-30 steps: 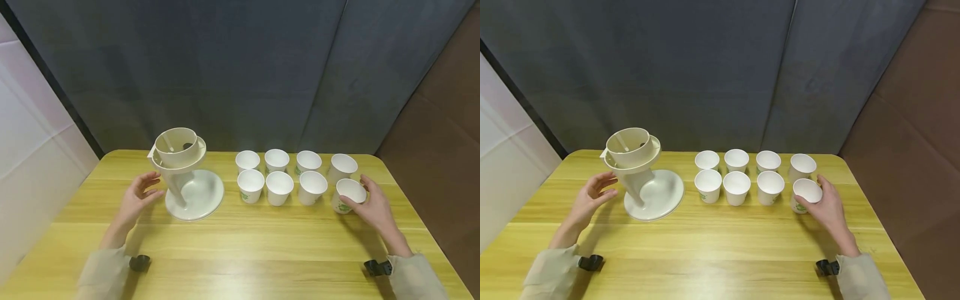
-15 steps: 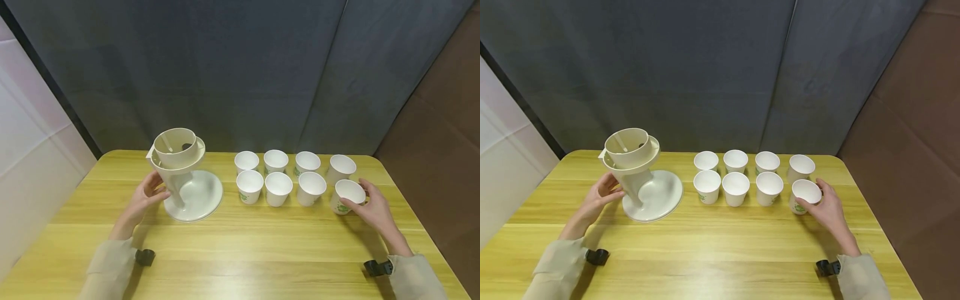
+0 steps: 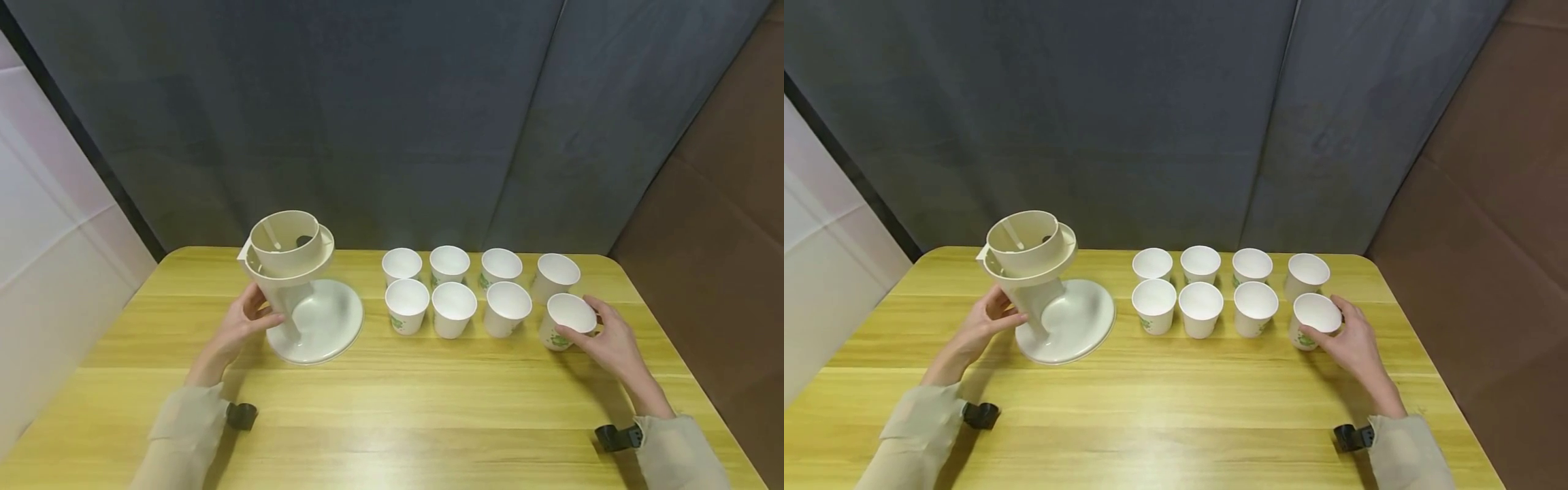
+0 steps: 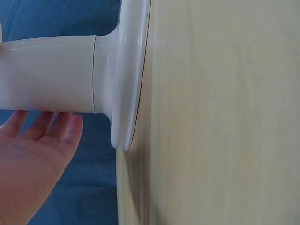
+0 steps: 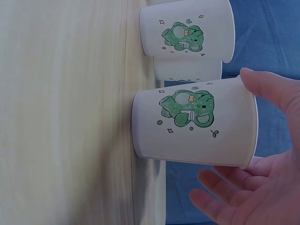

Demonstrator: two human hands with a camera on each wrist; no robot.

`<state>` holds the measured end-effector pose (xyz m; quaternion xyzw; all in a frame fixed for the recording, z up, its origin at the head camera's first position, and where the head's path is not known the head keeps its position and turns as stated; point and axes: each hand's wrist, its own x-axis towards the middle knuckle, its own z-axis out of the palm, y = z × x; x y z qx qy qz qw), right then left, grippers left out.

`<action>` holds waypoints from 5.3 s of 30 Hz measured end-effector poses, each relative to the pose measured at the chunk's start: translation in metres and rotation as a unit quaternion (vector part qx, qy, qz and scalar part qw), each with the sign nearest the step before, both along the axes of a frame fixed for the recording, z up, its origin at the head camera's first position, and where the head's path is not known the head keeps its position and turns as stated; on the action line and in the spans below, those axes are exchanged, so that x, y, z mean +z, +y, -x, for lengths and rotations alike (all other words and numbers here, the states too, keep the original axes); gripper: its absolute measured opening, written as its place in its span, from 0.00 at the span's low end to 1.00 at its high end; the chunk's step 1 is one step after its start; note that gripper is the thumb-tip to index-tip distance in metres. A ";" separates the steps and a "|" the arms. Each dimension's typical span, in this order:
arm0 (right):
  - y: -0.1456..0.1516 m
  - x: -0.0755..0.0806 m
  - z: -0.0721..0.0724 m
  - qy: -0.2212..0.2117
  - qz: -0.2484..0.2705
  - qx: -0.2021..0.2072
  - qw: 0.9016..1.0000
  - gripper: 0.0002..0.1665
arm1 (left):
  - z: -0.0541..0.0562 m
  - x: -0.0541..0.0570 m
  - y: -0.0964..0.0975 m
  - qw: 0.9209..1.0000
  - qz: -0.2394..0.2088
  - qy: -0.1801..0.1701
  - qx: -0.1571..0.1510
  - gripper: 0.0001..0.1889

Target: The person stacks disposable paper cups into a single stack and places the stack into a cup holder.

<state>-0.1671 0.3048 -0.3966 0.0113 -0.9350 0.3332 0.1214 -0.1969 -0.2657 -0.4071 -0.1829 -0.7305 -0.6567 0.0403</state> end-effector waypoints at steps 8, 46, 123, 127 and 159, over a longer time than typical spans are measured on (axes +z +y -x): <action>0.000 -0.001 -0.001 0.005 0.007 0.010 1.000 0.46 | 0.001 -0.001 0.001 1.000 0.006 0.002 0.010 0.33; -0.023 0.004 -0.037 0.036 0.014 0.057 0.998 0.44 | -0.001 -0.001 0.000 1.000 0.009 -0.002 0.012 0.33; -0.153 -0.003 -0.063 0.036 0.070 0.307 0.948 0.43 | -0.038 0.004 0.001 0.997 0.068 -0.007 0.027 0.35; -0.154 -0.003 -0.064 0.030 0.066 0.305 0.949 0.44 | -0.046 0.014 -0.001 0.983 0.171 -0.036 0.059 0.40; -0.125 0.008 -0.061 0.063 0.088 0.214 0.971 0.35 | -0.088 0.033 0.116 0.970 0.188 0.126 -0.089 0.34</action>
